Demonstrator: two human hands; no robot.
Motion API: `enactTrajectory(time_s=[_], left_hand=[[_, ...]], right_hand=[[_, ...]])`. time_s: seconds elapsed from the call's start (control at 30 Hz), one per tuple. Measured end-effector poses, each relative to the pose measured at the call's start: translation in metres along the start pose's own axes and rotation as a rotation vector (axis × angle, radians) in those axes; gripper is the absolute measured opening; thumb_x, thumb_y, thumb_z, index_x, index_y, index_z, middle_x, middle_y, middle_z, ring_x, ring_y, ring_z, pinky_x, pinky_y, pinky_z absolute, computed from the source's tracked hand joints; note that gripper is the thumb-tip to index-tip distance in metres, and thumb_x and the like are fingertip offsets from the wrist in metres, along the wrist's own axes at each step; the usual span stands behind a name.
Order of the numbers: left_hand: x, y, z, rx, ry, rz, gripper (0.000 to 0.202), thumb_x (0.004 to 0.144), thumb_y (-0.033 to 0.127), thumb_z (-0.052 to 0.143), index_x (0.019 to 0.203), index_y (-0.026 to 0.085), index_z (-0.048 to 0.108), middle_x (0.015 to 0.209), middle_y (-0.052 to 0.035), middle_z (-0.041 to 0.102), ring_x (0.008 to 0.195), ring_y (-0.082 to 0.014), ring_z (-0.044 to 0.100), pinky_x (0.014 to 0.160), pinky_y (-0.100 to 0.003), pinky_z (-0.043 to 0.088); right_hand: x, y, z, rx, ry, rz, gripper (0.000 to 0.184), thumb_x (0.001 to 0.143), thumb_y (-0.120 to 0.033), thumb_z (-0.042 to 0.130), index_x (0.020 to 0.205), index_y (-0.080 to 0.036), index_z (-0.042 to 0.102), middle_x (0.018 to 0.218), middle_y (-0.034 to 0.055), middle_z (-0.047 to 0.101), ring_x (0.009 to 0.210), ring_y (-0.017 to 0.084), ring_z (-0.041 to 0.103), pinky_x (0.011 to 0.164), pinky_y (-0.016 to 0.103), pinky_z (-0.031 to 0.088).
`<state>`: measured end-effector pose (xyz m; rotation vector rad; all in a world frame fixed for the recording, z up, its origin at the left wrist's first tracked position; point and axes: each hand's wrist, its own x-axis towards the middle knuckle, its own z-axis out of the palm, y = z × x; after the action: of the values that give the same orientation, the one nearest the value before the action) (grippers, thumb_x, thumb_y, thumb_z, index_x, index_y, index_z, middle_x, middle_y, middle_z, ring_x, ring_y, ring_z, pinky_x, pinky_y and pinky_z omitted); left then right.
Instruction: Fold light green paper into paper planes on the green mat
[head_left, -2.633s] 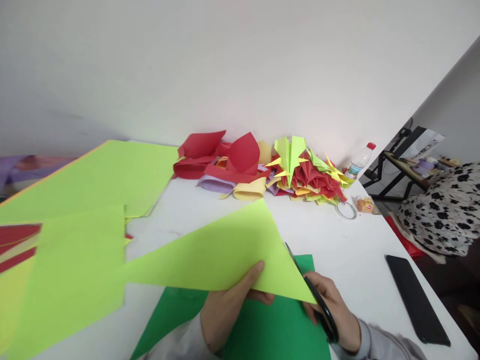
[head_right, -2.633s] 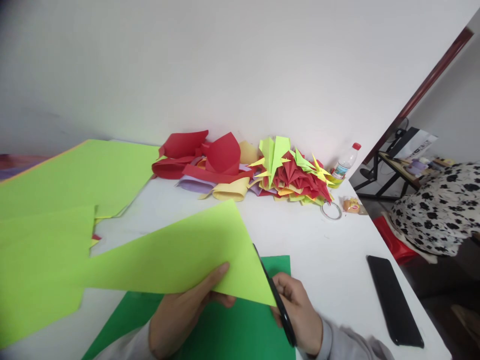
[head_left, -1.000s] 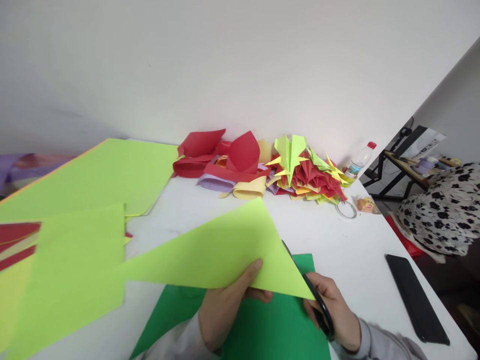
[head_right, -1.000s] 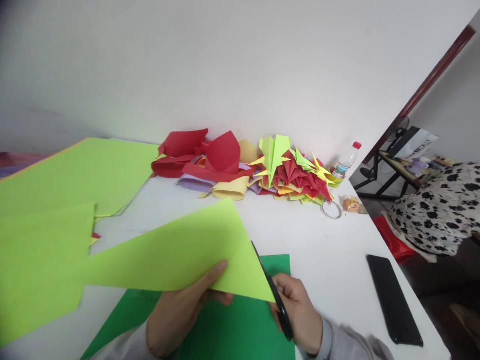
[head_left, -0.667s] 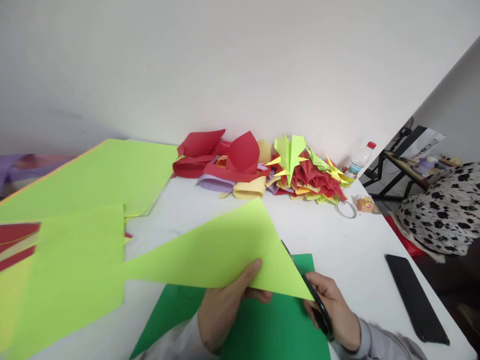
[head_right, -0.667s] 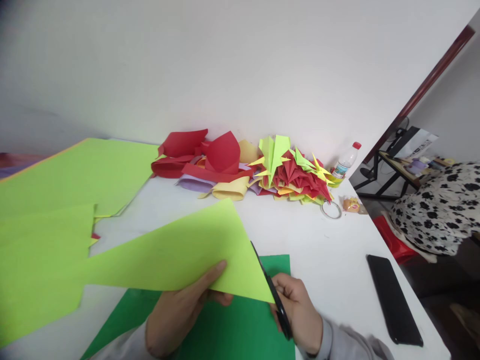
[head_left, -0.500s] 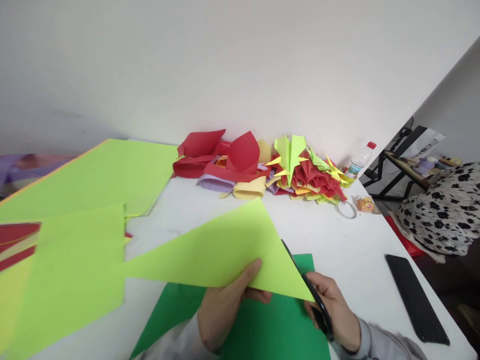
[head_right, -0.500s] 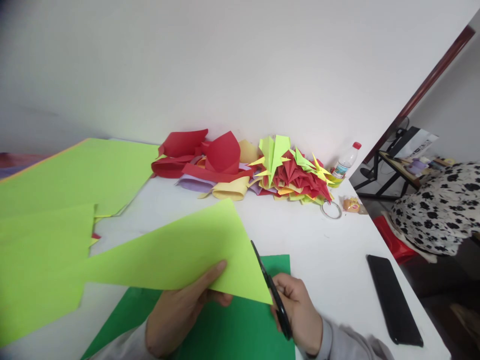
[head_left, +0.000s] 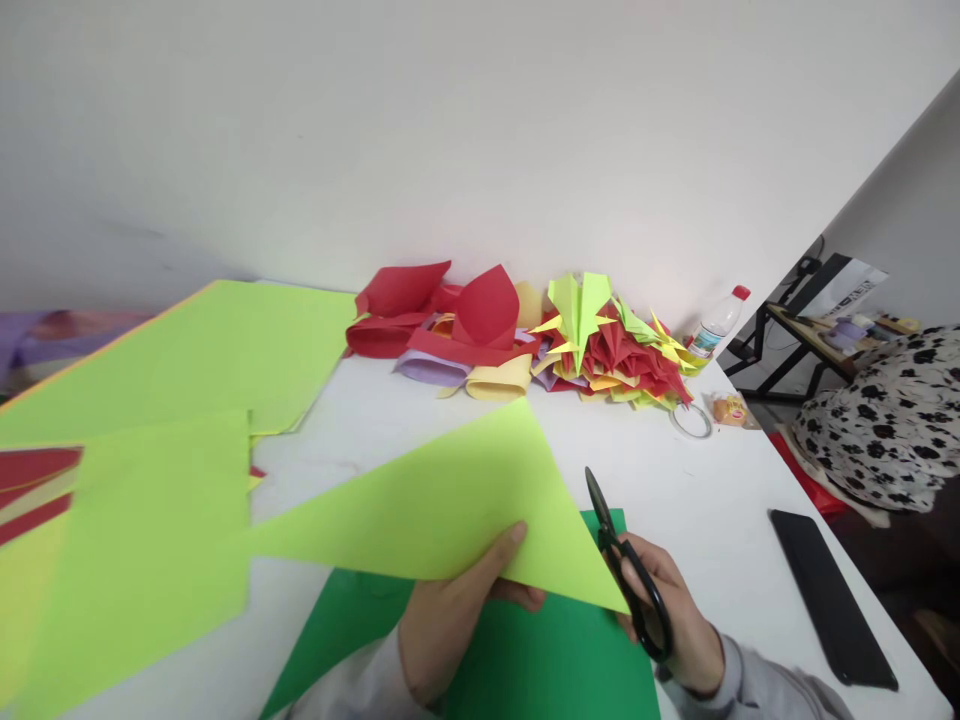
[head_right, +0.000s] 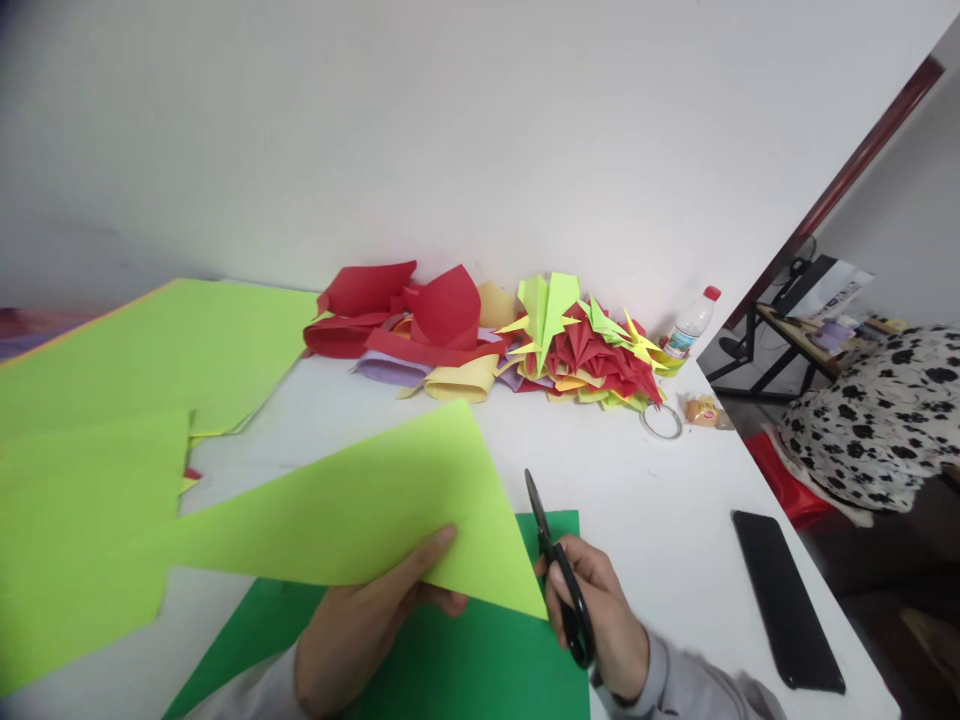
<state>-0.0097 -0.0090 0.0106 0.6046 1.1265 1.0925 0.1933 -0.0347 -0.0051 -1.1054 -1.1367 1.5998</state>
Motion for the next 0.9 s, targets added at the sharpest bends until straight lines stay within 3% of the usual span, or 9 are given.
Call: enactTrajectory(time_s=[0.23,0.47,0.73,0.9], left_hand=[[-0.006,0.002,0.001,0.055,0.000,-0.002,0.042,0.060,0.048,0.081,0.074,0.010,0.068,0.054,-0.0068,0.070,0.047,-0.0232,0.065,0.054,-0.035,0.058],[-0.010,0.009,0.011,-0.090,-0.020,-0.095,0.050,0.046,0.042,0.089,0.078,0.011,0.067,0.059,-0.0040,0.070,0.040,-0.0181,0.059,0.040,-0.031,0.054],[-0.013,0.008,0.013,-0.130,-0.052,-0.128,0.048,0.047,0.041,0.089,0.079,0.012,0.067,0.064,-0.0028,0.071,0.039,-0.0166,0.060,0.039,-0.029,0.054],[-0.015,0.010,0.015,-0.128,-0.058,-0.144,0.050,0.045,0.042,0.089,0.078,0.012,0.067,0.062,-0.0023,0.070,0.038,-0.0167,0.060,0.039,-0.029,0.054]], right_hand=[[-0.006,-0.012,0.004,-0.096,-0.030,-0.097,0.046,0.086,-0.061,0.052,0.088,-0.016,0.059,0.052,-0.0048,0.045,0.046,0.008,0.038,0.051,0.024,0.031],[-0.006,-0.020,0.010,-0.167,-0.029,-0.005,0.047,0.080,-0.064,0.059,0.068,-0.019,0.048,0.049,-0.0054,0.044,0.045,0.008,0.038,0.045,0.022,0.026],[-0.004,-0.020,0.011,-0.217,-0.007,0.051,0.054,0.076,-0.071,0.058,0.072,-0.018,0.051,0.048,-0.0061,0.042,0.042,0.008,0.037,0.042,0.021,0.026],[-0.003,-0.022,0.016,-0.172,0.020,0.061,0.049,0.075,-0.065,0.063,0.069,-0.018,0.052,0.048,-0.0061,0.042,0.042,0.007,0.036,0.041,0.020,0.026]])
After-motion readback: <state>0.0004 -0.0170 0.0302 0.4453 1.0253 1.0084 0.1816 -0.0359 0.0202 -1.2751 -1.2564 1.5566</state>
